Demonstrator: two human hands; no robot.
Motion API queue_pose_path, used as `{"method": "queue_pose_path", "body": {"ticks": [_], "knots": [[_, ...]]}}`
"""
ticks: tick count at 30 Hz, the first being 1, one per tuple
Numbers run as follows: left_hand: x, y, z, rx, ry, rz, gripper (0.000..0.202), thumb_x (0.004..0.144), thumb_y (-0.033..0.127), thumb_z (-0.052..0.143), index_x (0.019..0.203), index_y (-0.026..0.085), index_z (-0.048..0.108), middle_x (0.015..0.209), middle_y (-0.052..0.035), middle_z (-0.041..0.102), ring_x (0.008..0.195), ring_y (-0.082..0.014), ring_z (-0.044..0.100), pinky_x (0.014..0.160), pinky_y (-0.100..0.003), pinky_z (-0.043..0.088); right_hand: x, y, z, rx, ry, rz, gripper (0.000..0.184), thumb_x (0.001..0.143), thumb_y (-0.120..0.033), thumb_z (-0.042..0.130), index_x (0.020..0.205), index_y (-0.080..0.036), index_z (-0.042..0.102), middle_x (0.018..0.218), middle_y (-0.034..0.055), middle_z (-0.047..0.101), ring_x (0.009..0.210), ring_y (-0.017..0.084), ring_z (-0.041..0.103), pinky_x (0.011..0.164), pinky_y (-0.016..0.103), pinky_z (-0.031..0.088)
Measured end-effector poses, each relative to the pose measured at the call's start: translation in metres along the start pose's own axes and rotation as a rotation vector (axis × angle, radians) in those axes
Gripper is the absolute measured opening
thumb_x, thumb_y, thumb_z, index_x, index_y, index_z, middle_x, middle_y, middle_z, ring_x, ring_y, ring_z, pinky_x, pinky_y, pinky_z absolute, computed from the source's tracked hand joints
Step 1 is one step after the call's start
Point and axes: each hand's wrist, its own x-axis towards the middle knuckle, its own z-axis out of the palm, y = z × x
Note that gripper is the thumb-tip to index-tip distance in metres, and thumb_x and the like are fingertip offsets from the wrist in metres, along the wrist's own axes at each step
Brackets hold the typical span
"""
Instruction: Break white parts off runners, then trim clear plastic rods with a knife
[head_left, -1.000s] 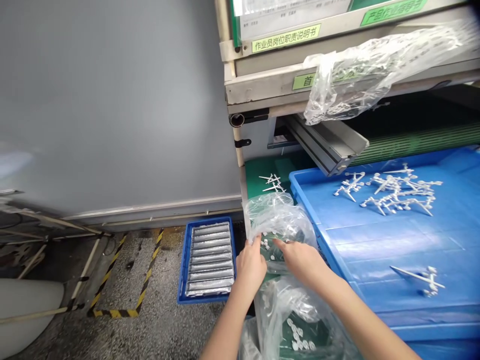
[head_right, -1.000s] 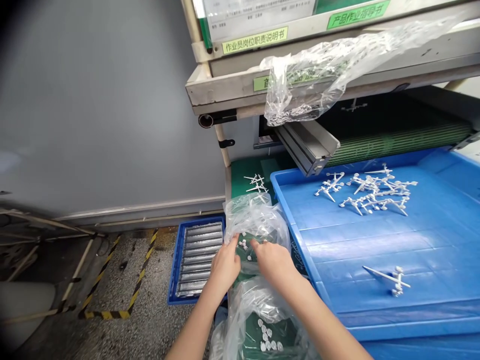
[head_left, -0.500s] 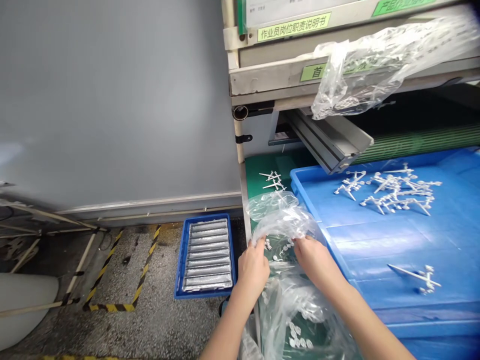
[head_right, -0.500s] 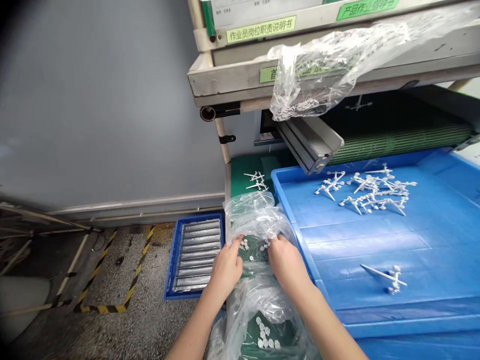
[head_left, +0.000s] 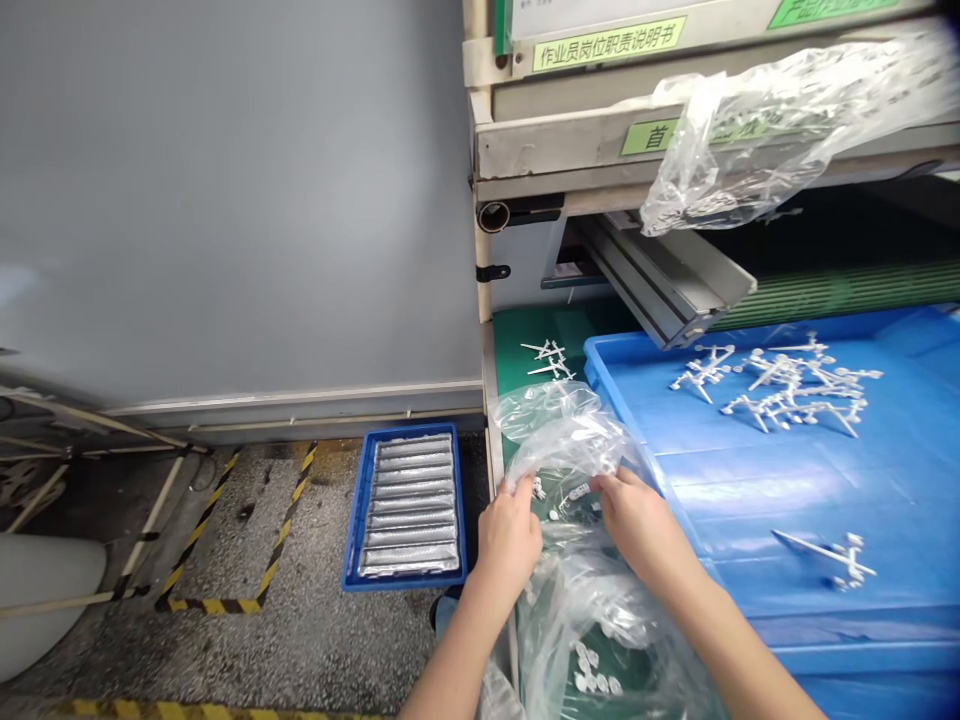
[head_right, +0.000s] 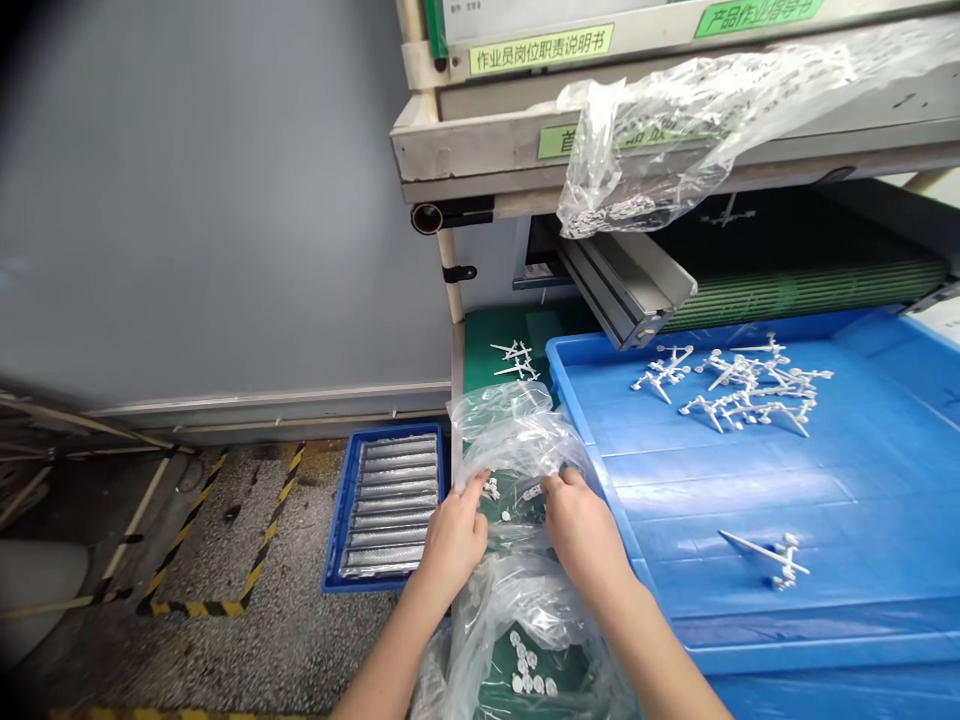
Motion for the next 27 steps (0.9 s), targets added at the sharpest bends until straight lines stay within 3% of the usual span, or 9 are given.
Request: {"method": "queue_pose_path", "body": {"ticks": [7, 12, 17, 23, 27], "knots": [[0.000, 0.000, 0.000, -0.007, -0.005, 0.000, 0.058, 0.074, 0.008, 0.034, 0.130, 0.018, 0.042, 0.118, -0.0168, 0.056, 0.092, -0.0298, 0.062, 0.077, -0.042, 0.049, -0.005, 0.000, 0.000, 0.013, -0.043, -0.027, 0.024, 0.085, -0.005, 0.042, 0.082, -0.012, 0.065, 0.083, 0.0048, 0.063, 0.073, 0.015, 0.062, 0.065, 0.027, 0.046], [-0.001, 0.000, 0.001, -0.015, -0.007, 0.002, 0.058, 0.074, 0.008, 0.035, 0.131, 0.018, 0.041, 0.118, -0.0169, 0.056, 0.093, -0.0296, 0.062, 0.078, -0.041, 0.049, -0.004, -0.004, -0.004, 0.013, -0.034, -0.033, 0.031, 0.084, -0.004, 0.040, 0.101, -0.016, 0.063, 0.089, 0.0077, 0.063, 0.076, 0.017, 0.064, 0.061, 0.025, 0.043], [-0.001, -0.002, 0.001, -0.025, -0.015, 0.008, 0.059, 0.074, 0.009, 0.034, 0.132, 0.019, 0.040, 0.114, -0.0158, 0.058, 0.091, -0.0270, 0.061, 0.077, -0.038, 0.048, -0.007, -0.010, -0.010, -0.004, -0.030, -0.044, 0.032, 0.085, -0.007, 0.039, 0.103, -0.020, 0.063, 0.093, 0.0078, 0.063, 0.076, 0.018, 0.065, 0.055, 0.024, 0.040], [0.001, -0.007, 0.004, -0.043, -0.014, 0.016, 0.060, 0.073, 0.008, 0.034, 0.132, 0.018, 0.040, 0.103, -0.0135, 0.063, 0.089, -0.0250, 0.061, 0.077, -0.036, 0.047, -0.012, -0.014, -0.017, -0.019, -0.045, -0.116, 0.033, 0.085, -0.009, 0.039, 0.100, -0.023, 0.065, 0.090, 0.0057, 0.062, 0.073, 0.018, 0.065, 0.048, 0.024, 0.035], [0.001, -0.008, 0.006, -0.055, -0.011, 0.021, 0.060, 0.073, 0.008, 0.035, 0.132, 0.017, 0.039, 0.100, -0.0123, 0.063, 0.088, -0.0241, 0.060, 0.078, -0.034, 0.047, -0.013, -0.017, -0.020, 0.003, -0.066, -0.249, 0.034, 0.083, -0.008, 0.042, 0.094, -0.027, 0.067, 0.092, 0.0038, 0.061, 0.085, 0.017, 0.061, 0.056, 0.021, 0.038]]}}
